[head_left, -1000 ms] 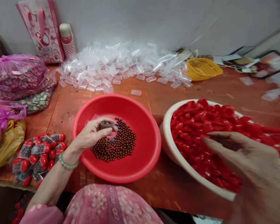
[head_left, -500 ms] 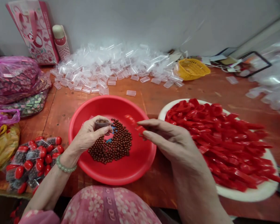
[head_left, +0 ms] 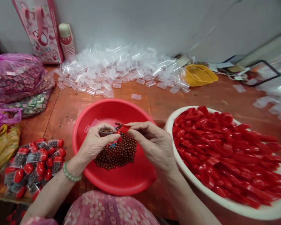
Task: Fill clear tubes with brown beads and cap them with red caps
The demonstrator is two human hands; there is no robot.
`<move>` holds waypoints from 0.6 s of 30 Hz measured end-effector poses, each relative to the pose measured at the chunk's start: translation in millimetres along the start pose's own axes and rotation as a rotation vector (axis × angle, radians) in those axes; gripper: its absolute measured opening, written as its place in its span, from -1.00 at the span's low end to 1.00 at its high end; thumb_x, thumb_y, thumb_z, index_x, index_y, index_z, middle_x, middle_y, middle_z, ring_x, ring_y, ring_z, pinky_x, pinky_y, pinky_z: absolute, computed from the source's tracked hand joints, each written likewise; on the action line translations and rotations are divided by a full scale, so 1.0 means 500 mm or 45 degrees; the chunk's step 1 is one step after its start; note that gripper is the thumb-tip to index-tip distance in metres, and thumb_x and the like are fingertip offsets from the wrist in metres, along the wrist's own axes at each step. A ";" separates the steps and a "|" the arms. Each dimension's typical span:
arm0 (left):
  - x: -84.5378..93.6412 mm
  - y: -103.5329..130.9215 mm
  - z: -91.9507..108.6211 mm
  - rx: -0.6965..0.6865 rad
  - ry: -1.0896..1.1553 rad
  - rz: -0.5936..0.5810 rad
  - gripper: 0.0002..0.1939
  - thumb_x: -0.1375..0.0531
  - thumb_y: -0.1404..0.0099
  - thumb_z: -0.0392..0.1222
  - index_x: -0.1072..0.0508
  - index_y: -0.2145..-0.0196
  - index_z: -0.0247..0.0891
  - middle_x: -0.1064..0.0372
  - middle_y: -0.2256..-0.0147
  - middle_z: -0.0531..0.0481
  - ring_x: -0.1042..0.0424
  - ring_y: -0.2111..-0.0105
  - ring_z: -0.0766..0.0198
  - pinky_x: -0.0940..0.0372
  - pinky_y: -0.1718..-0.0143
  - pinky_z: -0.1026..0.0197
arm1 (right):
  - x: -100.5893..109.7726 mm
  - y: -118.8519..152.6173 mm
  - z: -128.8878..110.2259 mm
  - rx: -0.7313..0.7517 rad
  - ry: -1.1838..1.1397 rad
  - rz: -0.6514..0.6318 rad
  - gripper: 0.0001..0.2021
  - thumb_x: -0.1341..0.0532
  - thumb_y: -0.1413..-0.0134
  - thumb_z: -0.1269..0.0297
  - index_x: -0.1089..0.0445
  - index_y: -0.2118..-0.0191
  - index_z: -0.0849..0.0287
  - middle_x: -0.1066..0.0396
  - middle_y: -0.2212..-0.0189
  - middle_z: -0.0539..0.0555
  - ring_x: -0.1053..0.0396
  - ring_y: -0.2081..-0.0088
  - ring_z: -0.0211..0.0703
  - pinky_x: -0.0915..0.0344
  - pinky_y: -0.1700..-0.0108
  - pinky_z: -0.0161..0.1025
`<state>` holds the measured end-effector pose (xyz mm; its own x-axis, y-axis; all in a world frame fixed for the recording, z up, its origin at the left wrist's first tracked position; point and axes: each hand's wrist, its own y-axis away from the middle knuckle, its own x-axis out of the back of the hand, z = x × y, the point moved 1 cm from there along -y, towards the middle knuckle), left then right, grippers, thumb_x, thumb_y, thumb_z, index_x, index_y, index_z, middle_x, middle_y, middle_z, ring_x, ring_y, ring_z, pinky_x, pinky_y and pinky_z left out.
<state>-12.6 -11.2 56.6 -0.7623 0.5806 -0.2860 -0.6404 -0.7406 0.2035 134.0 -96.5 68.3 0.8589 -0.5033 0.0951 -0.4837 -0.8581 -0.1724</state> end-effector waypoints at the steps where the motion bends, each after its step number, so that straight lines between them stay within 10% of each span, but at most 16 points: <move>1: -0.002 -0.001 -0.005 0.003 0.035 0.018 -0.78 -0.40 -0.02 -0.19 -0.45 0.44 -0.31 -0.35 0.55 0.13 -0.30 0.53 0.45 -0.19 0.42 0.34 | -0.010 0.001 0.000 0.011 -0.010 0.049 -0.93 -0.36 -0.03 0.27 -0.49 0.38 0.11 -0.57 0.35 0.04 -0.52 0.29 -0.19 -0.48 0.23 -0.25; 10: 0.002 -0.007 -0.021 0.012 0.156 0.034 -0.71 -0.40 -0.05 -0.06 -0.49 0.38 -0.31 -0.40 0.44 0.06 -0.35 0.43 0.38 -0.24 0.35 0.30 | -0.056 0.023 0.019 0.228 0.137 0.012 -0.80 -0.30 -0.11 0.32 -0.48 0.12 0.03 -0.55 0.08 0.09 -0.49 0.01 -0.07 -0.44 -0.06 -0.04; 18: 0.016 -0.001 -0.007 0.193 0.310 -0.269 -0.66 -0.29 0.07 -0.39 -0.46 0.25 -0.35 -0.46 0.37 -0.02 -0.41 0.40 0.36 -0.27 0.31 0.29 | -0.019 -0.025 0.018 -0.035 -0.074 -0.042 -0.78 -0.38 0.05 0.28 -0.44 0.23 0.08 -0.47 0.47 -0.07 -0.43 0.46 -0.30 -0.41 0.40 -0.34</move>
<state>-17.9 -7.6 50.9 -0.5789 0.6043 -0.5475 -0.8019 -0.5438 0.2476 133.5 -80.1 60.7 0.8822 -0.4690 0.0432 -0.4591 -0.8768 -0.1429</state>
